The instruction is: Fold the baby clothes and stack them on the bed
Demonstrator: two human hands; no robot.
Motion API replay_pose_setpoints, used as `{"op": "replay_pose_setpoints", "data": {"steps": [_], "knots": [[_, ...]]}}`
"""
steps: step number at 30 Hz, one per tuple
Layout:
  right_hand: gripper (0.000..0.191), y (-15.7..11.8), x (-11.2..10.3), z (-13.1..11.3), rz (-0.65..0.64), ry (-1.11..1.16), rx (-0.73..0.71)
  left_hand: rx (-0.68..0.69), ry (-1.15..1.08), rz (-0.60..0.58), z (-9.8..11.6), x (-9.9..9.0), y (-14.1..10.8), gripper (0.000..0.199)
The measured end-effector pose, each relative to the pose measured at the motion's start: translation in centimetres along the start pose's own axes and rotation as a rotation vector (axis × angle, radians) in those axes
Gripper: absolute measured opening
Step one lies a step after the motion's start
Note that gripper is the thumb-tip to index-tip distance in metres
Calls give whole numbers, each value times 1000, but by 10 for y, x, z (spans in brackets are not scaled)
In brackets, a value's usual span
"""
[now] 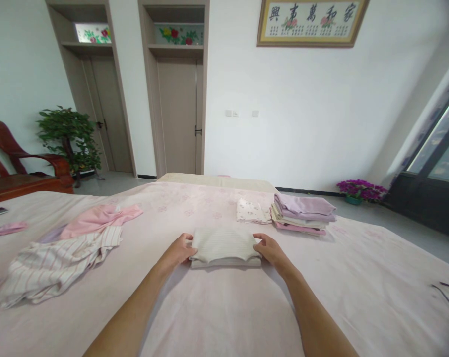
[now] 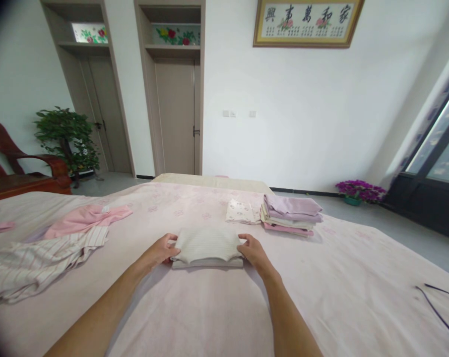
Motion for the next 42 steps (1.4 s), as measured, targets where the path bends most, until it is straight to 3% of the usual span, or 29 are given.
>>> {"op": "replay_pose_setpoints", "data": {"steps": [2,4,7,9,12,14,17,21,23,25,27,30,32,37,39,42], "knots": [[51,1,-5,0,14,-40,9,-16,47,8,-4,-5,2,56],[50,-1,-17,-14,114,-148,-44,31,86,45,2,-12,4,63],[47,-15,-22,-64,267,-396,-313,357,318,136,47,-14,-7,61],[49,-27,-4,-90,213,-503,-488,588,505,84,74,8,-23,46],[49,-37,35,-94,-28,-590,-585,655,697,-188,72,57,-39,31],[48,-40,51,-85,-132,-614,-580,640,820,-283,60,77,-46,32],[46,-38,53,-77,-159,-590,-552,671,947,-259,51,87,-51,33],[35,-39,32,-96,-76,-511,-511,709,976,-207,50,89,-53,34],[34,-41,13,-109,15,-503,-417,712,931,-160,51,86,-51,30],[37,-45,0,-117,22,-466,-305,715,850,-90,54,81,-48,27],[42,-53,10,-115,-177,-347,-202,713,763,-8,57,75,-46,26],[49,-81,54,-101,-621,-27,-19,707,675,109,62,68,-47,26],[54,-94,75,-93,-714,252,100,725,660,134,65,71,-52,24],[47,-94,112,-88,-589,986,316,830,719,65,66,100,-71,22],[39,-86,117,-79,-403,1168,423,855,757,11,61,115,-78,21],[24,-76,104,-55,2,1205,499,887,781,-76,58,131,-90,18]]}}
Point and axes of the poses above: each hand's wrist, its own y-axis towards the middle knuckle, its own x-axis out of the palm, z = x × y, the point moved 10 cm from there along y, towards the middle knuckle, and after that the axes turned 15 degrees about -y, right-handed, at the moved point
